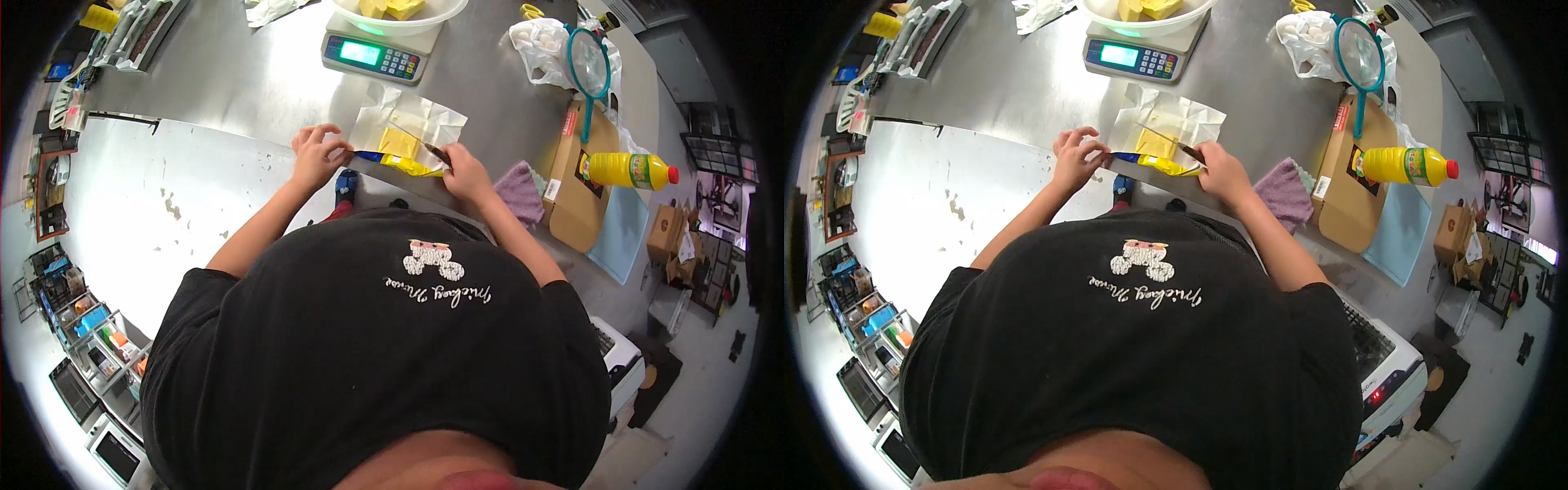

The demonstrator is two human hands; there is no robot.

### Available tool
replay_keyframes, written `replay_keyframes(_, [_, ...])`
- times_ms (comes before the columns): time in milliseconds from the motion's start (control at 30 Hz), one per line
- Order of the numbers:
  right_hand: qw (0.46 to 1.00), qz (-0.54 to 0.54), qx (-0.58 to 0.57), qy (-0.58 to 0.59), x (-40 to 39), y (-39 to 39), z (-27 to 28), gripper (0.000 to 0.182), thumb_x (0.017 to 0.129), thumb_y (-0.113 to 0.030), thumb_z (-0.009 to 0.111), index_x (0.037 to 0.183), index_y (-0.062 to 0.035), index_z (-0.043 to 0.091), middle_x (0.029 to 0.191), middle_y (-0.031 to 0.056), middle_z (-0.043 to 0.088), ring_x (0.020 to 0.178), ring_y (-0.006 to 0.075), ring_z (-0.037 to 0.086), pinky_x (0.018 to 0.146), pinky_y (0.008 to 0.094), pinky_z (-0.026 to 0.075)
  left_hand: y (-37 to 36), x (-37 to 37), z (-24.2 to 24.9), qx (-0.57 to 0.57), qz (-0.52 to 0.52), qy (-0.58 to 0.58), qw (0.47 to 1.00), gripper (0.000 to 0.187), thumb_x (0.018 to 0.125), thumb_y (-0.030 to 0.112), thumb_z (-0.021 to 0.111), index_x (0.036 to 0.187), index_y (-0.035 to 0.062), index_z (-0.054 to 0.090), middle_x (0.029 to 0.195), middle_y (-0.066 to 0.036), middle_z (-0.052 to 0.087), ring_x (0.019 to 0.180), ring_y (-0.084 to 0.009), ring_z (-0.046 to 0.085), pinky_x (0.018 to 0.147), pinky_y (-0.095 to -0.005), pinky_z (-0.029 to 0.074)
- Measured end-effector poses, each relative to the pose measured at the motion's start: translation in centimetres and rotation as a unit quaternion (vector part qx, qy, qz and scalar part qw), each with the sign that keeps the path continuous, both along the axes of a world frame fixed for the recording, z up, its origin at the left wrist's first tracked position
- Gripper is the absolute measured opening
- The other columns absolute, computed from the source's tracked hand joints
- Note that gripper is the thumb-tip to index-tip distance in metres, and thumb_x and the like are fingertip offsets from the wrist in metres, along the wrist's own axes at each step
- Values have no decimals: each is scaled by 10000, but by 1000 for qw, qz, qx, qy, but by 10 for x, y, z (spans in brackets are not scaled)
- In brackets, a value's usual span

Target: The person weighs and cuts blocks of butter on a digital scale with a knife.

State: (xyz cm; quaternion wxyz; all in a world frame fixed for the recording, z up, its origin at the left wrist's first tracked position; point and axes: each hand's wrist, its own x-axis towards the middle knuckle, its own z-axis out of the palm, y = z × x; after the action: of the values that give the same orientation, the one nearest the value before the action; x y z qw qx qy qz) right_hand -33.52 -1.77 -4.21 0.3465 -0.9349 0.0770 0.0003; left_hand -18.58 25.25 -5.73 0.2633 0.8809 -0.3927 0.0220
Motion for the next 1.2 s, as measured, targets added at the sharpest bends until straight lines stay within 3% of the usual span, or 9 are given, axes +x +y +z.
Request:
replay_keyframes(100, [998, 34, -5, -55, 10, -16, 14, 251, 713, -33, 450, 950, -64, 526, 892, 161, 575, 885, 322, 545, 746, 400, 444, -2, 1, 17, -10, -24, 28, 999, 247, 685, 227, 651, 931, 215, 647, 1069, -12, 540, 1056, -262, 417, 920, -427, 273])
replay_keyframes(200, [994, 88, 1, 67, 21, -23, 29, 261, 699, -32, 421, 928, -48, 544, 916, 172, 562, 913, 325, 529, 772, 403, 437, -3, 18, 18, -70, -25, 87, 993, 324, 687, 224, 634, 1009, 193, 617, 1089, -38, 534, 1077, -270, 411, 932, -412, 283])
replay_keyframes(233, [987, 112, -11, 113, 24, -22, 30, 256, 703, -39, 425, 927, -47, 550, 924, 168, 566, 921, 327, 529, 784, 404, 435, -9, 20, 21, -64, 5, 45, 997, 263, 719, 239, 633, 967, 152, 637, 1020, -57, 585, 1003, -257, 482, 879, -375, 360])
replay_keyframes(267, [978, 135, -23, 158, 25, -21, 30, 251, 708, -47, 430, 925, -46, 556, 932, 164, 570, 929, 330, 529, 796, 406, 432, -15, 24, 26, -64, 5, 46, 997, 263, 719, 239, 633, 967, 152, 637, 1020, -57, 585, 1003, -257, 482, 879, -375, 360])
replay_keyframes(333, [979, 135, -33, 152, 23, -17, 26, 248, 715, -53, 432, 929, -47, 556, 941, 163, 572, 942, 329, 529, 801, 406, 432, -28, 34, 31, -9, 8, 213, 977, 216, 794, 235, 599, 942, 84, 642, 932, -87, 615, 912, -232, 526, 824, -334, 404])
replay_keyframes(367, [979, 134, -44, 145, 22, -16, 24, 245, 722, -59, 433, 933, -48, 557, 951, 163, 574, 955, 328, 529, 806, 406, 431, -34, 37, 27, -6, -16, 197, 980, 235, 811, 263, 604, 914, 57, 652, 838, -94, 641, 777, -214, 567, 731, -313, 450])
replay_keyframes(600, [976, 112, -73, 171, 21, -8, 24, 217, 753, -85, 430, 934, -51, 546, 972, 162, 576, 952, 325, 541, 783, 412, 440, -61, 45, 24, 128, -44, 360, 923, 267, 800, 275, 626, 943, 51, 654, 916, -103, 652, 835, -206, 608, 756, -298, 474])
replay_keyframes(900, [965, 76, -114, 223, 21, 4, 16, 168, 772, -96, 446, 911, -61, 533, 950, 158, 583, 912, 324, 569, 749, 429, 459, -66, 53, 14, 135, -37, 403, 905, 308, 739, 329, 666, 849, 41, 676, 820, -132, 657, 764, -226, 621, 709, -317, 476])
replay_keyframes(1200, [967, 61, -165, 186, 21, 9, 16, 188, 785, -90, 400, 886, -23, 543, 914, 180, 603, 844, 337, 600, 720, 439, 480, -76, 54, 23, 224, -55, 374, 898, 261, 766, 274, 647, 842, 24, 645, 809, -132, 642, 761, -213, 602, 688, -319, 464])
